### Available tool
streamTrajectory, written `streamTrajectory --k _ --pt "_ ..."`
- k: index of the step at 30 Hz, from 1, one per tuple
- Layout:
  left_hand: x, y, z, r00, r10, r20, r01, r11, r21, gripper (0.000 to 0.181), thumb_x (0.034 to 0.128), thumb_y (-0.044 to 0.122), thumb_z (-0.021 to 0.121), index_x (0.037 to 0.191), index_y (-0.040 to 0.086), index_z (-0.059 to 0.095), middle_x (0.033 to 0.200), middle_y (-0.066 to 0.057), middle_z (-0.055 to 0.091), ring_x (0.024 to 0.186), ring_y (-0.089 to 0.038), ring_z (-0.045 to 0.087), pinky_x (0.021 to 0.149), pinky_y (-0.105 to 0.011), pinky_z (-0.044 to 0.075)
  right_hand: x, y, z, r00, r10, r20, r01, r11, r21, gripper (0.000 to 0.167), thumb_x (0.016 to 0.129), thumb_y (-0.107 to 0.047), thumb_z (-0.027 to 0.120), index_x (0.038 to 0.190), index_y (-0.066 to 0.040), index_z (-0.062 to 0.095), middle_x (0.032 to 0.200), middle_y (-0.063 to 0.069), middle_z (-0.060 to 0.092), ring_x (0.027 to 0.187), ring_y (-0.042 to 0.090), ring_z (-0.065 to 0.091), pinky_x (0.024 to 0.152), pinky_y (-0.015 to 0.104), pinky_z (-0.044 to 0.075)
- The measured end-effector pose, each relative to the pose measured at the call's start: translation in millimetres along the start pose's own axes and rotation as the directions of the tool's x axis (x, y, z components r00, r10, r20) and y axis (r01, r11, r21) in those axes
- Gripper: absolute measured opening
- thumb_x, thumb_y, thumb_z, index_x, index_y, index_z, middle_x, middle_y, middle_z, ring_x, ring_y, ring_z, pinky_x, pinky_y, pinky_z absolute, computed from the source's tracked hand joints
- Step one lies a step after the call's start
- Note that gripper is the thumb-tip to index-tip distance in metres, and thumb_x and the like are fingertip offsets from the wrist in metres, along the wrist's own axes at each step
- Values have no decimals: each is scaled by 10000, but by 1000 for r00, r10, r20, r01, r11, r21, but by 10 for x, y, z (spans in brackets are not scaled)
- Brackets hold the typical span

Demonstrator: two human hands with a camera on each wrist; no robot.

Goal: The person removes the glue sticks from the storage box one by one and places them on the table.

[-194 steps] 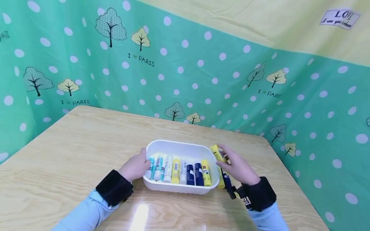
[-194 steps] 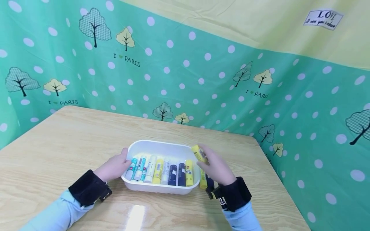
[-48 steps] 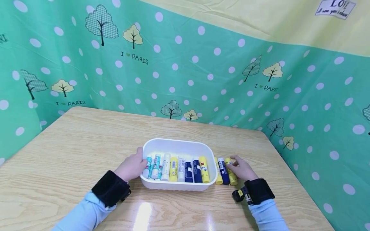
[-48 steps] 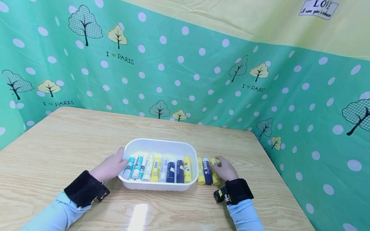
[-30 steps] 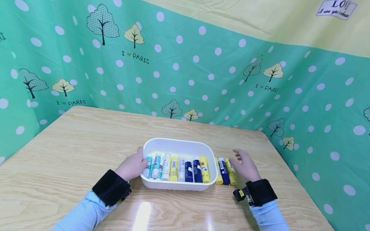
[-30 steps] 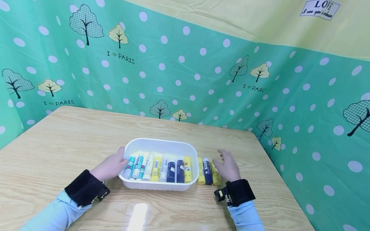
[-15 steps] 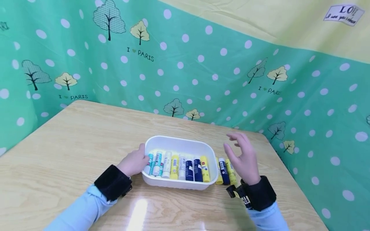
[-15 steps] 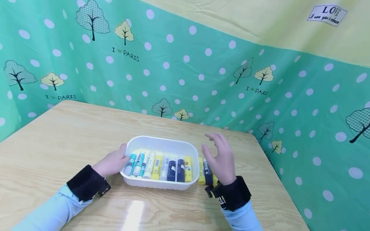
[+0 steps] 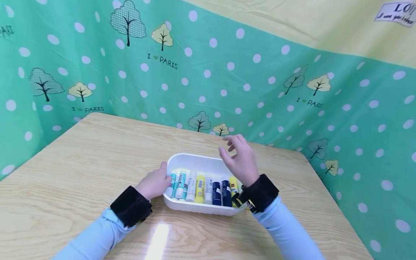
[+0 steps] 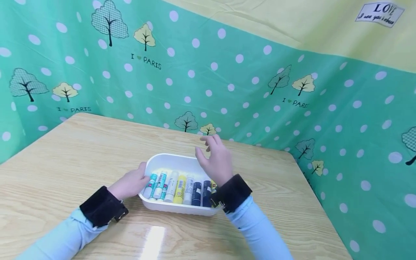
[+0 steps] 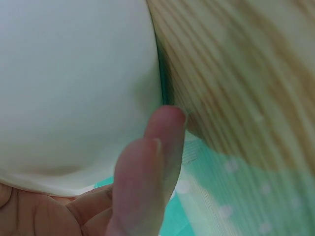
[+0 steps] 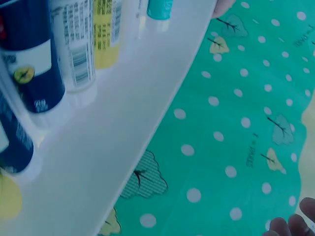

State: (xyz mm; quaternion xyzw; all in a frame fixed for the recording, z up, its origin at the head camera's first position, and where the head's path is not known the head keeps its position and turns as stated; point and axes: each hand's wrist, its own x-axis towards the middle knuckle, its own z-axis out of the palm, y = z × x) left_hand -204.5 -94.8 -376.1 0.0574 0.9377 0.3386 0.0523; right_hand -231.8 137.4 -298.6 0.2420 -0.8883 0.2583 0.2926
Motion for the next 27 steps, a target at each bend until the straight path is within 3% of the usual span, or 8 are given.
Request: streamTrajectory --k 6,8,10,13,17,24,27 --pt "-3 16 3 1000 12 -13 -12 1000 -6 409 836 136 383 1160 -86 270 763 -147 514 557 -187 480 463 -266 346 73 -6 191 994 50 93 -49 999 -13 222 807 -226 542 985 -99 575 691 8 499 594 109 460 548 227 370" --pt "-3 19 7 1000 12 -16 -13 1000 -2 410 834 136 385 1159 -88 272 759 -145 517 559 -185 482 464 -264 348 75 11 242 982 98 164 -96 995 -19 227 808 -252 534 974 -103 578 650 -4 498 554 107 442 519 229 360" --pt "1 19 13 1000 12 -15 -12 1000 -2 416 831 132 386 1164 -90 270 753 -142 518 559 -184 483 466 -264 350 64 37 286 957 157 245 -150 988 -46 247 800 -285 539 966 -108 583 636 -12 506 535 110 433 499 227 352" --pt "7 15 23 1000 9 -11 -9 1000 -5 422 828 126 383 1170 -91 265 749 -138 516 560 -180 484 469 -262 352 35 70 334 891 248 380 -233 969 -86 282 788 -317 558 971 -105 588 664 -1 531 528 123 446 487 233 359" --pt "12 2 24 1000 6 -13 -6 1000 3 416 827 124 382 1166 -87 267 745 -135 513 565 -180 483 474 -260 350 -2 87 372 781 330 530 -310 942 -131 327 777 -326 579 1006 -91 583 723 29 555 552 140 475 489 242 376" --pt "15 -18 26 1000 5 -14 -5 1000 5 423 828 126 380 1172 -91 263 741 -132 510 560 -178 481 471 -259 347 -49 119 428 635 404 659 -381 905 -188 394 778 -349 569 1059 -75 544 717 43 554 536 169 517 468 248 410" --pt "11 -14 30 1000 2 -14 -2 1000 2 420 827 126 381 1169 -89 265 739 -132 511 557 -178 481 469 -260 348 -73 143 448 587 437 682 -410 886 -216 376 782 -342 565 1052 -84 532 643 29 535 501 173 521 444 244 419"
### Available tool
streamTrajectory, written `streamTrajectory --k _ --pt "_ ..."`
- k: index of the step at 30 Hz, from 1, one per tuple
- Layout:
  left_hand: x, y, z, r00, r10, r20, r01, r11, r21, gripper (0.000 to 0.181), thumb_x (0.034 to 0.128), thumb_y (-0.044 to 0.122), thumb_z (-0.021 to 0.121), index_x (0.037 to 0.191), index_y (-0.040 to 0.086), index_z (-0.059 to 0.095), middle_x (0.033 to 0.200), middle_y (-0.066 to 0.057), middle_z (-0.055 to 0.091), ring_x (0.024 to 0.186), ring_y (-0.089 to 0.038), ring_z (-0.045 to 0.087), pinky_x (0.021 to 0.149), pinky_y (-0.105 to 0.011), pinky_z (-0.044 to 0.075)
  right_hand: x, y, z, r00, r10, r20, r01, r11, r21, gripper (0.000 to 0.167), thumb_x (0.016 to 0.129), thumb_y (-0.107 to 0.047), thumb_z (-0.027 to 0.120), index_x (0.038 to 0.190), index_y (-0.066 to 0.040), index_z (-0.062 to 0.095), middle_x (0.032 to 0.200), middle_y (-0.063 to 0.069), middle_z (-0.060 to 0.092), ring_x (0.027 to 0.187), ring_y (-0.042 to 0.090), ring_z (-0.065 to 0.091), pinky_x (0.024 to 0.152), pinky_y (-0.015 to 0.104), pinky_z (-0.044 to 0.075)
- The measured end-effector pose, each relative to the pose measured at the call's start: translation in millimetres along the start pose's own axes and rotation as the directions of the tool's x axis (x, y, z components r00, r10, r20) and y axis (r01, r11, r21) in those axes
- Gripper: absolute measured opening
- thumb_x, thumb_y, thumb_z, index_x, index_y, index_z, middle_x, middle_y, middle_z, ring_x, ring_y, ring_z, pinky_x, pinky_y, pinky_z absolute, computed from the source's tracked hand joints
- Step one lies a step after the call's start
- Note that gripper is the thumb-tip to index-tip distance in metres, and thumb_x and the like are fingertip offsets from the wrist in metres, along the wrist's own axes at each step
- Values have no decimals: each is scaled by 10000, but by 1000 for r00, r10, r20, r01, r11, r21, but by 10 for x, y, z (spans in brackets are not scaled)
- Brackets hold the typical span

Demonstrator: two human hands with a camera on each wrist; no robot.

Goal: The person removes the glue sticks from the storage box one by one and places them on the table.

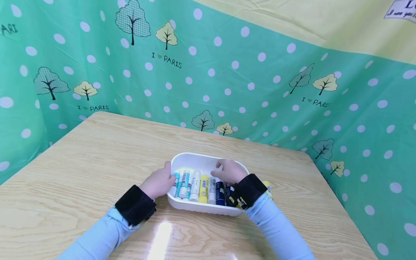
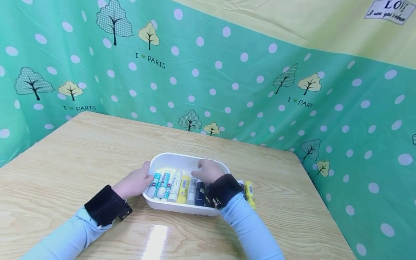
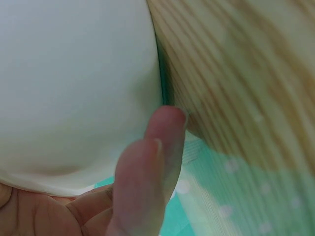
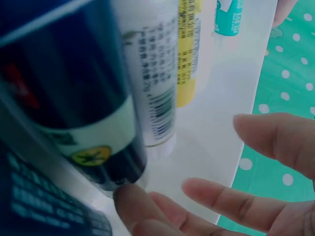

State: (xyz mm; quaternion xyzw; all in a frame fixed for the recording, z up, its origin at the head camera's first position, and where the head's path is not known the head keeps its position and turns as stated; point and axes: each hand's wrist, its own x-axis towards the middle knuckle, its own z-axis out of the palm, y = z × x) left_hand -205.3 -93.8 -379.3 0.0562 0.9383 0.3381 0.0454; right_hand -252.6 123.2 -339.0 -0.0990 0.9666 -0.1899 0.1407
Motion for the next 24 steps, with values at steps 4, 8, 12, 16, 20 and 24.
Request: streamTrajectory --k 4,8,12,16,20,24 --pt "-5 4 7 1000 -3 3 3 1000 -1 416 828 127 380 1167 -87 267 739 -131 512 556 -178 482 469 -260 349 17 22 21 999 27 32 -27 1000 -2 346 789 -298 562 1057 -83 524 630 42 545 487 167 527 437 240 432" --pt "-7 8 4 1000 -4 4 4 1000 2 419 832 130 378 1171 -88 266 743 -133 511 557 -180 481 471 -260 348 21 34 19 998 36 52 -36 999 -3 327 786 -251 567 1058 -75 520 642 74 580 500 185 563 445 256 456" --pt "-12 16 -3 1000 -4 5 4 1000 5 425 831 130 377 1176 -89 260 740 -135 511 557 -180 480 473 -260 348 16 53 24 998 15 59 -14 1000 -25 315 756 -203 606 1028 -67 523 607 73 579 488 184 569 427 251 454" --pt "-15 22 -5 1000 -7 13 7 1000 -1 437 833 126 372 1190 -92 246 736 -133 508 549 -179 477 469 -261 347 20 65 47 997 -4 72 4 1000 -4 355 713 -150 653 1023 -47 515 608 55 556 473 178 550 402 233 435" --pt "-15 22 -3 1000 -8 15 8 1000 -2 437 834 126 371 1191 -93 245 740 -135 511 545 -179 479 465 -261 349 25 49 60 996 4 86 -5 1000 9 376 695 -130 666 1025 -37 513 642 50 549 468 171 533 392 219 418" --pt "-17 18 -4 1000 -7 12 7 1000 4 429 832 129 373 1181 -92 253 744 -139 514 548 -181 480 464 -262 349 21 7 57 996 24 90 -22 999 -24 342 687 -123 668 988 -39 530 707 52 547 471 163 527 403 221 417"
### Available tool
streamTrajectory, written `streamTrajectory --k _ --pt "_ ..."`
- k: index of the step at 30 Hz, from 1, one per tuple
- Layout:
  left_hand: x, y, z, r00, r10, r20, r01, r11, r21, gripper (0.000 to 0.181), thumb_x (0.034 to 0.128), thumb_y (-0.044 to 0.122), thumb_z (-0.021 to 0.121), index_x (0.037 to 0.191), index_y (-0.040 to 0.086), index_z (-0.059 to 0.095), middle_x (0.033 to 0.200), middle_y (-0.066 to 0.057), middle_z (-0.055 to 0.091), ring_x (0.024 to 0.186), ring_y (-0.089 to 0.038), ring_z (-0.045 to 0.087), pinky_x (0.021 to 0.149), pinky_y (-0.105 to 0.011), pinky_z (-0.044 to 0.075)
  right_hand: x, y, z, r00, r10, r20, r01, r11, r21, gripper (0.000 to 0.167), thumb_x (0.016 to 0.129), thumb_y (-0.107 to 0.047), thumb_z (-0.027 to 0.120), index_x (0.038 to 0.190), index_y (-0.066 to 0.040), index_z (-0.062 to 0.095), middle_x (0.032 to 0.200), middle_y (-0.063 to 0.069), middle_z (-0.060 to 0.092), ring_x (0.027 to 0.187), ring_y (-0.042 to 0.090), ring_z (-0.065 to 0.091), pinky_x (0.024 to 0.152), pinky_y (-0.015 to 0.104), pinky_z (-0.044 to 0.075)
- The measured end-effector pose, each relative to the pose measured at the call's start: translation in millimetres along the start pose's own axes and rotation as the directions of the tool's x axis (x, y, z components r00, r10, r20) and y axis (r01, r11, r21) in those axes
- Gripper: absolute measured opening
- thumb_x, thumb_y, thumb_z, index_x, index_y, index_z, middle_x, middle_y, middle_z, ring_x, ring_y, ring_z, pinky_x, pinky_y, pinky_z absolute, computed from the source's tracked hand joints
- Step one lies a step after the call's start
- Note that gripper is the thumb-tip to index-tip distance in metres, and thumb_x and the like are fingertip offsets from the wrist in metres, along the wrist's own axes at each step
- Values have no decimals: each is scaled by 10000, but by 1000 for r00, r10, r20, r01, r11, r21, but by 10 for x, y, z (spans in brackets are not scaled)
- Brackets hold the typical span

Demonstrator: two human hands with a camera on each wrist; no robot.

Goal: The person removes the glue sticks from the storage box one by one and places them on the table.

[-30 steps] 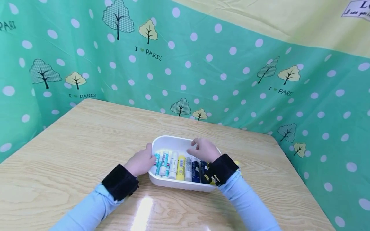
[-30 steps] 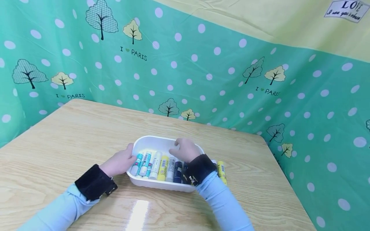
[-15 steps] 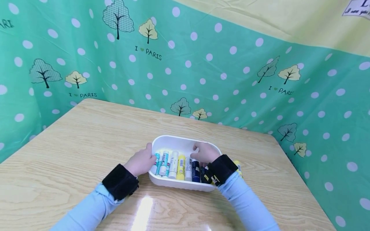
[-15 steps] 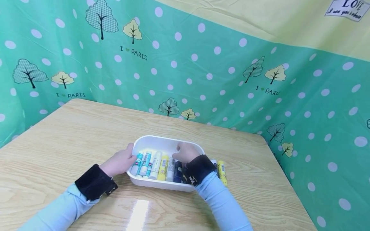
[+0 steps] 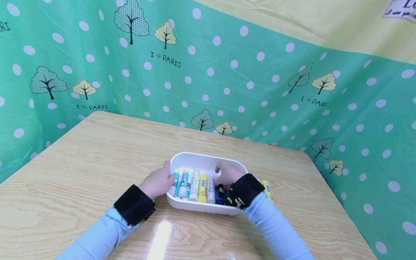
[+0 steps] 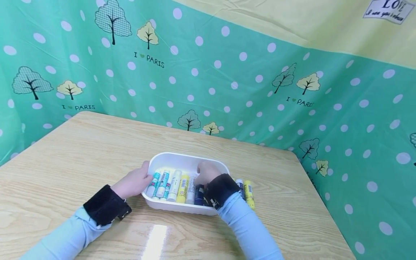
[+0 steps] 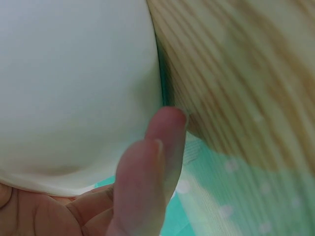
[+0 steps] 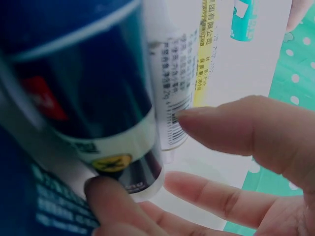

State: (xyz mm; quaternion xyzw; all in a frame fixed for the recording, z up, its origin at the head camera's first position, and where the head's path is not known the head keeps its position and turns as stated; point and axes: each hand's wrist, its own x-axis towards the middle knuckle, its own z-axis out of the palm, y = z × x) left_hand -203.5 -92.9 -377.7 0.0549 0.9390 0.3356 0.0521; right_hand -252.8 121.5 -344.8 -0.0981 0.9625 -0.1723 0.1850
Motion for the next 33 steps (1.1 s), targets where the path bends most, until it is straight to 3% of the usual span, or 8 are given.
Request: streamTrajectory --k 6,11,14,24,33 --pt "6 -2 1 1000 2 -5 -2 1000 5 427 834 139 374 1174 -89 255 747 -142 512 552 -184 478 463 -263 347 -13 -43 11 1000 23 0 -23 997 -70 262 672 -104 670 901 -40 561 729 48 538 482 155 518 421 230 418" --pt "5 -4 1 1000 -7 5 7 1000 -3 437 837 145 371 1186 -87 247 762 -142 513 556 -185 480 462 -264 348 -5 -53 26 998 67 22 -65 995 -71 126 697 -119 657 768 -47 582 672 44 548 514 157 522 441 235 424" --pt "2 1 0 1000 -8 5 8 1000 -6 434 836 144 372 1183 -88 252 759 -140 513 557 -186 480 461 -265 346 -3 -32 29 997 69 24 -67 995 -74 131 706 -147 654 739 -57 564 660 37 540 512 149 513 446 230 419" --pt "-19 19 -12 1000 7 -8 -7 1000 -9 413 827 131 380 1158 -90 270 715 -127 517 538 -183 478 453 -267 339 -58 -19 8 999 -34 -26 32 997 -64 211 684 -171 670 684 -63 489 626 6 447 479 129 469 432 218 398" --pt "-13 18 -10 1000 -2 3 2 1000 -12 442 834 129 373 1194 -93 246 721 -124 510 537 -176 477 458 -262 343 -76 16 -28 994 -112 -16 113 994 13 352 625 -166 742 803 -53 460 686 26 434 496 137 468 445 227 398"
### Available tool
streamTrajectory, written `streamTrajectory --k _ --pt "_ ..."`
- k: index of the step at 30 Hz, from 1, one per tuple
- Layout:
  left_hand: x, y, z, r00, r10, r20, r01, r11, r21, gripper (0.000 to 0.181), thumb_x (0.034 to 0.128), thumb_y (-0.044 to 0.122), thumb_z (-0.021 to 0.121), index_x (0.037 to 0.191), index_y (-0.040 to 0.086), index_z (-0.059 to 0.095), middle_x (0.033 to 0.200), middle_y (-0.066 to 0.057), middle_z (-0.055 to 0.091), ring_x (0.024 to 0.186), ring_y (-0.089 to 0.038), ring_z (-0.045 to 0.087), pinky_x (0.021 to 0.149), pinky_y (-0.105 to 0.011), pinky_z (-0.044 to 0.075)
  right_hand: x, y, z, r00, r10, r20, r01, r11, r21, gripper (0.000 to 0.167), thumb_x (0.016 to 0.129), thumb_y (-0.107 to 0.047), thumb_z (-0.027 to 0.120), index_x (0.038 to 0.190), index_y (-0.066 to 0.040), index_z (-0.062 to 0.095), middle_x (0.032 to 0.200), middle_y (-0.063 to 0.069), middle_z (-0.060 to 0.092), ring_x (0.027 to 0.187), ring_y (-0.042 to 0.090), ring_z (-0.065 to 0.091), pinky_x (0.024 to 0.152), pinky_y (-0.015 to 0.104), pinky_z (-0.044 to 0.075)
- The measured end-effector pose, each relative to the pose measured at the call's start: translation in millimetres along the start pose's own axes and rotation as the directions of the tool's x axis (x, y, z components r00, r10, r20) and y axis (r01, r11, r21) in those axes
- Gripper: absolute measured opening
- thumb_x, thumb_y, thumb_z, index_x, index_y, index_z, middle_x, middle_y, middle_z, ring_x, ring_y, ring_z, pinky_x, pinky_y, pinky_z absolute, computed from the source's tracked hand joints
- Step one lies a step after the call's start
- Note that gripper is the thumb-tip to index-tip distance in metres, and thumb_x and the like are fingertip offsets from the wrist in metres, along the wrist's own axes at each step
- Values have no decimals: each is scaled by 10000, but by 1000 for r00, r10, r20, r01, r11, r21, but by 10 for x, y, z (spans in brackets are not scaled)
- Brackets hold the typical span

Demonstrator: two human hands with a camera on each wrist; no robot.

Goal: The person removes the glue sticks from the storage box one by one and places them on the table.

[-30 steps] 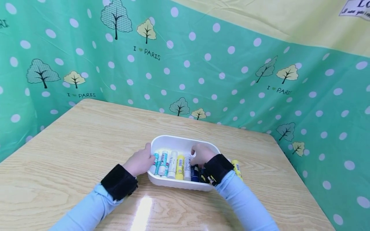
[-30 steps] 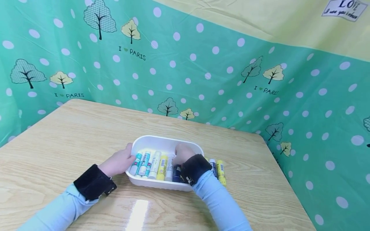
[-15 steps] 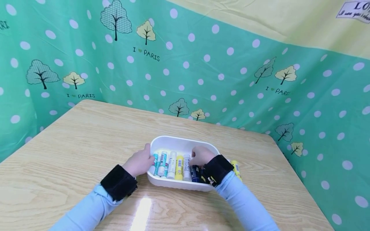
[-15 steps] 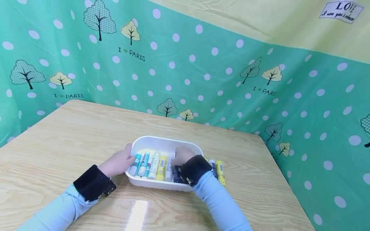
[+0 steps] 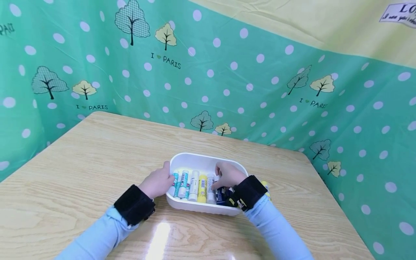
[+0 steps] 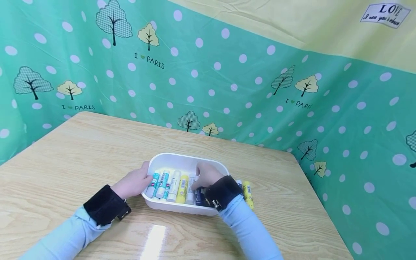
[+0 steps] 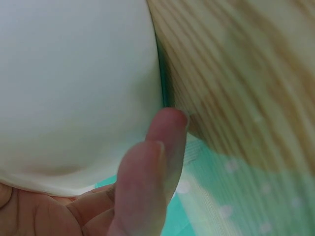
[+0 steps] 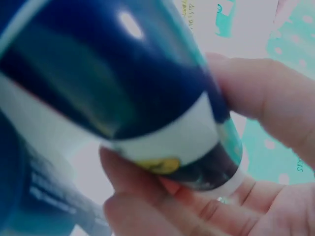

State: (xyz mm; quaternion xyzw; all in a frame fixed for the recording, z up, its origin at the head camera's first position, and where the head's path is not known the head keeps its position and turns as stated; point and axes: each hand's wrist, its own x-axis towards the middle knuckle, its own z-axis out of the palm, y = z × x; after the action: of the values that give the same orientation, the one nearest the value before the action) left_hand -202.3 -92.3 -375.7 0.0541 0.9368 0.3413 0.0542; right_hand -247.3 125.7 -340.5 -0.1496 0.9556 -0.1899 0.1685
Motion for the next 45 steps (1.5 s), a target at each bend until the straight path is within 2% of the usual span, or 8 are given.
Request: streamTrajectory --k 4,12,19,24,31,37,42,45 --pt "2 7 0 1000 -4 4 4 1000 -1 443 836 132 375 1197 -91 245 709 -118 509 529 -177 476 453 -264 342 -11 39 -20 999 -32 33 30 998 54 400 626 -155 743 919 -61 486 817 78 471 546 154 493 482 254 448" --pt "-7 20 -7 1000 -5 9 5 1000 -3 424 839 133 375 1183 -85 256 719 -119 513 532 -177 476 455 -265 343 -19 153 -46 984 -135 119 125 988 92 336 630 -145 735 897 -99 538 844 51 504 544 134 532 489 252 475" --pt "6 -1 6 1000 -16 13 16 1000 -13 433 846 146 370 1197 -75 246 721 -115 516 519 -172 473 452 -264 347 -33 164 -57 952 -166 255 141 983 115 444 646 -133 728 1015 -154 481 912 76 485 677 150 553 529 267 488" --pt "4 -3 11 1000 -12 7 12 1000 -4 434 846 152 376 1194 -76 251 732 -120 519 526 -173 476 451 -265 346 -33 183 -50 941 -168 294 135 982 130 431 675 -130 706 1036 -184 476 999 86 420 736 164 559 558 275 492" --pt "-8 16 -6 1000 -13 6 13 1000 1 432 845 149 377 1193 -75 253 719 -120 517 522 -177 476 448 -266 343 -57 176 -53 935 -162 316 135 985 107 404 743 -115 634 1084 -239 456 1155 89 355 747 161 554 571 268 494" --pt "-15 23 -8 1000 -5 0 5 1000 7 420 841 142 384 1180 -76 266 743 -135 527 543 -178 485 455 -267 346 -68 178 -86 939 -201 278 163 975 153 475 773 -47 573 1183 -177 370 1301 107 280 684 161 551 570 285 495" --pt "-18 29 -16 1000 -11 4 11 1000 6 428 844 145 381 1188 -77 259 744 -134 526 537 -178 482 452 -268 343 -64 190 -115 942 -242 234 206 964 167 472 771 -47 583 1182 -134 367 1252 117 334 683 155 533 586 287 491" --pt "-23 31 -20 1000 -10 4 10 1000 7 427 845 146 379 1186 -79 257 734 -128 522 532 -178 479 450 -268 340 -51 197 -125 946 -252 203 220 961 166 497 739 -65 631 1165 -117 381 1099 111 439 686 149 523 597 277 481"
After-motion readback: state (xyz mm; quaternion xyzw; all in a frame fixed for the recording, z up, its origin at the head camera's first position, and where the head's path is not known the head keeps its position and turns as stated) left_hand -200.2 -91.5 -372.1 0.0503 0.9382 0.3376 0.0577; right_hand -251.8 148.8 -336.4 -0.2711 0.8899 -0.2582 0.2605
